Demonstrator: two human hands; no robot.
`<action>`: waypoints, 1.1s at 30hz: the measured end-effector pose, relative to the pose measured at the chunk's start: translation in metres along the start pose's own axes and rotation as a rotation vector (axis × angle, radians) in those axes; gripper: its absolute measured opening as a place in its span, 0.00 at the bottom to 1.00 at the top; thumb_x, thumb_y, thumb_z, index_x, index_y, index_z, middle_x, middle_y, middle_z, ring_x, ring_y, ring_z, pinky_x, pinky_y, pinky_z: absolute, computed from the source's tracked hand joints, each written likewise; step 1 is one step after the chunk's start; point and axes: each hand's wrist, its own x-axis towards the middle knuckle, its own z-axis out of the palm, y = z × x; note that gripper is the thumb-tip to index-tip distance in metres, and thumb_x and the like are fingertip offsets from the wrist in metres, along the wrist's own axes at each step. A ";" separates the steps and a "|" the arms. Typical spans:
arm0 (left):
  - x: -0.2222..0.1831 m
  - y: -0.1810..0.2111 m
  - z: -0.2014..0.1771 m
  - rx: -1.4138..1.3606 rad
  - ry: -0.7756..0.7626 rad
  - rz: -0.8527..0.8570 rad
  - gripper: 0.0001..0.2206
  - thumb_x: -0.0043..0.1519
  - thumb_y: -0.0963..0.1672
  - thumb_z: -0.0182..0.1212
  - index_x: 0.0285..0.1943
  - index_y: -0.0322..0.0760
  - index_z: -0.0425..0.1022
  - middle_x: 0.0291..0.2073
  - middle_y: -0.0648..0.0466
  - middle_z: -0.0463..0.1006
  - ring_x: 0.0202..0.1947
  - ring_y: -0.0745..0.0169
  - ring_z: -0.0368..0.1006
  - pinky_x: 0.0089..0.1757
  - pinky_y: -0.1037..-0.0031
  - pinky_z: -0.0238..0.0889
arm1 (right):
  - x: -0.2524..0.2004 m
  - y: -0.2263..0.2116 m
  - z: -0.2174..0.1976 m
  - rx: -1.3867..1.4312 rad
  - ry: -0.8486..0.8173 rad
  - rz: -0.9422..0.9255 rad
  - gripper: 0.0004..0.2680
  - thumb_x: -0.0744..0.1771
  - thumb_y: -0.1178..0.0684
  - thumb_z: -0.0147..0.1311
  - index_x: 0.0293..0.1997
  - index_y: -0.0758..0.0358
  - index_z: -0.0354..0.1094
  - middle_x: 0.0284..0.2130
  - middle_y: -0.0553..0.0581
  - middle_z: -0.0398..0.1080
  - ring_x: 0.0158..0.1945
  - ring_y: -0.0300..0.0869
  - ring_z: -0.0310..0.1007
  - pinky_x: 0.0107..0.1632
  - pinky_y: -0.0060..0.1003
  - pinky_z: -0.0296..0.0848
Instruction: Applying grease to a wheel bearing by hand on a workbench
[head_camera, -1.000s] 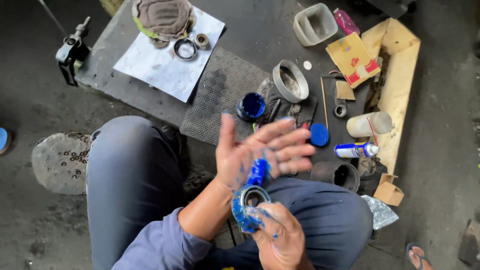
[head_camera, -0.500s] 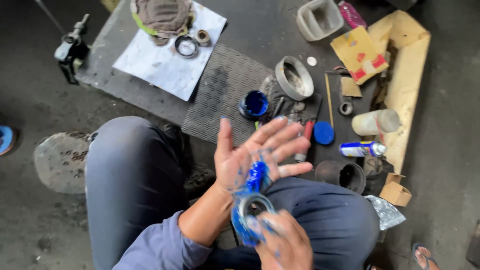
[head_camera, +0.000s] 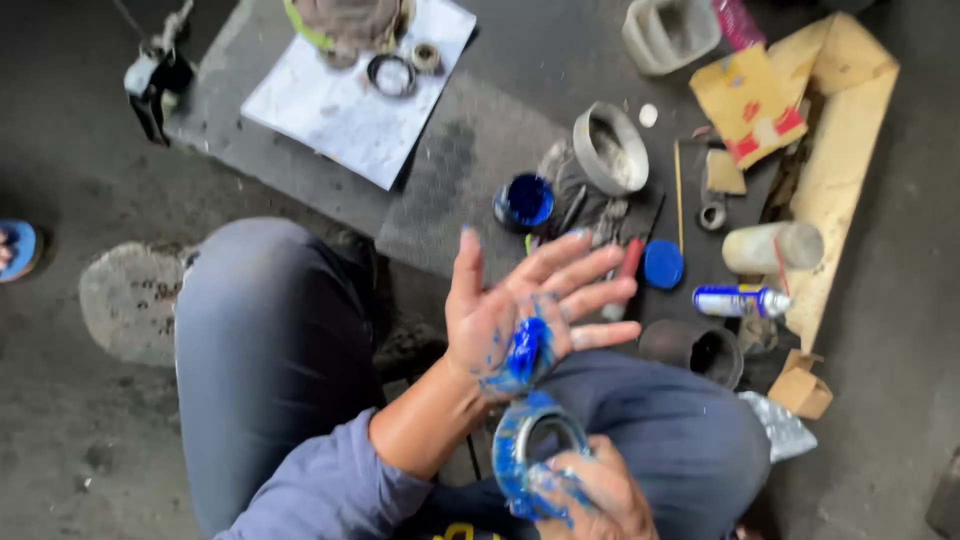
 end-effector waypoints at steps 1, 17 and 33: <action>-0.002 0.002 0.000 -0.009 0.001 -0.008 0.45 0.69 0.69 0.32 0.81 0.34 0.56 0.77 0.37 0.56 0.76 0.30 0.54 0.70 0.27 0.42 | -0.002 -0.009 0.021 0.005 0.011 0.001 0.13 0.59 0.76 0.59 0.44 0.76 0.66 0.39 0.84 0.70 0.28 0.77 0.83 0.34 0.57 0.83; 0.004 0.001 0.004 0.029 0.022 -0.108 0.47 0.65 0.70 0.33 0.81 0.35 0.55 0.78 0.33 0.55 0.77 0.27 0.51 0.69 0.24 0.43 | -0.052 -0.073 0.083 -0.883 0.000 -1.554 0.02 0.63 0.61 0.60 0.37 0.64 0.74 0.36 0.60 0.75 0.38 0.49 0.78 0.47 0.39 0.77; 0.006 0.005 0.000 0.011 0.019 -0.135 0.47 0.66 0.70 0.35 0.81 0.35 0.55 0.78 0.33 0.54 0.80 0.26 0.47 0.70 0.21 0.39 | -0.037 -0.023 0.065 -0.784 0.410 -1.513 0.07 0.59 0.56 0.66 0.37 0.50 0.77 0.38 0.50 0.78 0.48 0.50 0.80 0.55 0.38 0.76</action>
